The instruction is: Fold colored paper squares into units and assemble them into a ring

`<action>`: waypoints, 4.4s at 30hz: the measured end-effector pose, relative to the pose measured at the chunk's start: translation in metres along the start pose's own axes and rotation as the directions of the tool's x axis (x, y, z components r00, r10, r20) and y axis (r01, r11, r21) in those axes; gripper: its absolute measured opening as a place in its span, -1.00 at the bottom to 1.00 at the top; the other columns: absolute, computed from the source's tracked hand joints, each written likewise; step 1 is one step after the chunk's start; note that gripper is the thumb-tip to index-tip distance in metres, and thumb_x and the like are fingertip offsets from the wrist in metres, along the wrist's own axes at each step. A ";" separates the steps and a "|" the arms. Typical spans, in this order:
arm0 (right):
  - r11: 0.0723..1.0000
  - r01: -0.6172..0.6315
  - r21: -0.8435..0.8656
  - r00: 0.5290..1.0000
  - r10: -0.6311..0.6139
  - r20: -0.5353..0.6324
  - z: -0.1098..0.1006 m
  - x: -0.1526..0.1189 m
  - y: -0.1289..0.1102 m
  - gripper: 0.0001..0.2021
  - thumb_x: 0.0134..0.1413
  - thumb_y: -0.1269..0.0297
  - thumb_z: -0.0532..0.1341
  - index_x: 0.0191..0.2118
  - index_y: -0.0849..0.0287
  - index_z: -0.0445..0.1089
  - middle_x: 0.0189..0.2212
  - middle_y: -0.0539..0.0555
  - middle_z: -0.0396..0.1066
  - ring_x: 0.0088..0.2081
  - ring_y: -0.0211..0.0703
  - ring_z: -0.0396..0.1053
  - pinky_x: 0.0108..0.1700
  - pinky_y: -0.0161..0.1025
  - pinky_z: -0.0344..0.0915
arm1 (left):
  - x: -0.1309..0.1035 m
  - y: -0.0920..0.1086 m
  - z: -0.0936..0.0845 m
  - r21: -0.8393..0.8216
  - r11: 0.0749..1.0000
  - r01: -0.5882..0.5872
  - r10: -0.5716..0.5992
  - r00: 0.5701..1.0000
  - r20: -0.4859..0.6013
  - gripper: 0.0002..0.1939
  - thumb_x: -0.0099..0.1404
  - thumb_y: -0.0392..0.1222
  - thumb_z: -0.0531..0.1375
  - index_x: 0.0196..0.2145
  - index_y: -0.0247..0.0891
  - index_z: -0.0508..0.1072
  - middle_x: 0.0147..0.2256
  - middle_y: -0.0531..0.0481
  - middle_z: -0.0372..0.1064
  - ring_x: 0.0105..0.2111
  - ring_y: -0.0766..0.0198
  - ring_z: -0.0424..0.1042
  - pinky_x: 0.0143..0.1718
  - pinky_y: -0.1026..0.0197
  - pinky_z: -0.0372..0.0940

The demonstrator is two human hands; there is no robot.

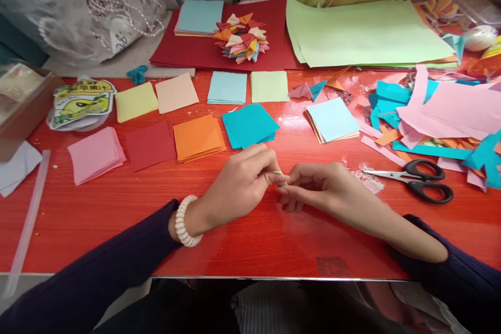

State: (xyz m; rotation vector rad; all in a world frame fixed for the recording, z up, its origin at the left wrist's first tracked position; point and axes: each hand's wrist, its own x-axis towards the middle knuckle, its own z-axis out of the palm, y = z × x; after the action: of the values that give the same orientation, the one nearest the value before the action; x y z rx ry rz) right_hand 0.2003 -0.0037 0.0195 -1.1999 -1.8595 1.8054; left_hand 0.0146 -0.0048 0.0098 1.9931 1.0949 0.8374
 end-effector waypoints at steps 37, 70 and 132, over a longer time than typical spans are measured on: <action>0.901 0.176 -0.395 0.943 -0.270 -0.195 -0.029 -0.011 0.018 -0.66 0.20 0.14 -0.02 -0.38 0.23 0.39 -0.61 -0.03 0.30 -0.57 -0.33 0.22 -0.52 -0.38 0.11 | 0.187 -0.009 0.007 0.619 0.786 0.009 0.044 0.996 -0.071 -0.71 0.32 -0.08 0.02 -0.19 -0.33 0.40 -0.17 -0.17 0.26 -0.27 0.21 0.31 -0.31 0.20 0.16; 0.967 0.129 -0.220 0.936 -0.192 -0.296 -0.008 -0.008 0.021 -0.33 0.11 0.21 0.10 0.26 0.21 -0.23 -0.52 0.00 0.41 -0.59 -0.23 0.36 -0.54 -0.28 0.33 | -0.004 0.007 -0.004 0.695 0.577 -0.429 0.411 0.888 0.207 -0.36 0.23 0.21 -0.02 0.03 -0.39 0.26 -0.05 -0.29 0.28 -0.06 0.03 0.28 -0.09 0.01 0.26; 0.161 0.496 -0.854 0.701 -0.654 0.284 -0.014 -0.001 0.032 -0.53 0.10 0.46 0.14 0.15 0.32 0.11 0.08 0.13 0.25 0.16 -0.14 0.11 0.18 -0.15 0.16 | -0.024 -0.013 -0.010 0.673 0.665 -0.324 0.267 0.945 0.191 -0.76 0.35 -0.26 0.00 -0.13 -0.44 0.35 -0.17 -0.16 0.34 -0.13 0.17 0.34 -0.14 0.18 0.35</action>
State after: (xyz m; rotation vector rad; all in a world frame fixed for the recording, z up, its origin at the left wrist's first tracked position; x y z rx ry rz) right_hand 0.2221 0.0007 -0.0072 -0.5464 -2.7318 0.1432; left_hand -0.0094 -0.0182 -0.0001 2.8843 1.1641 0.5158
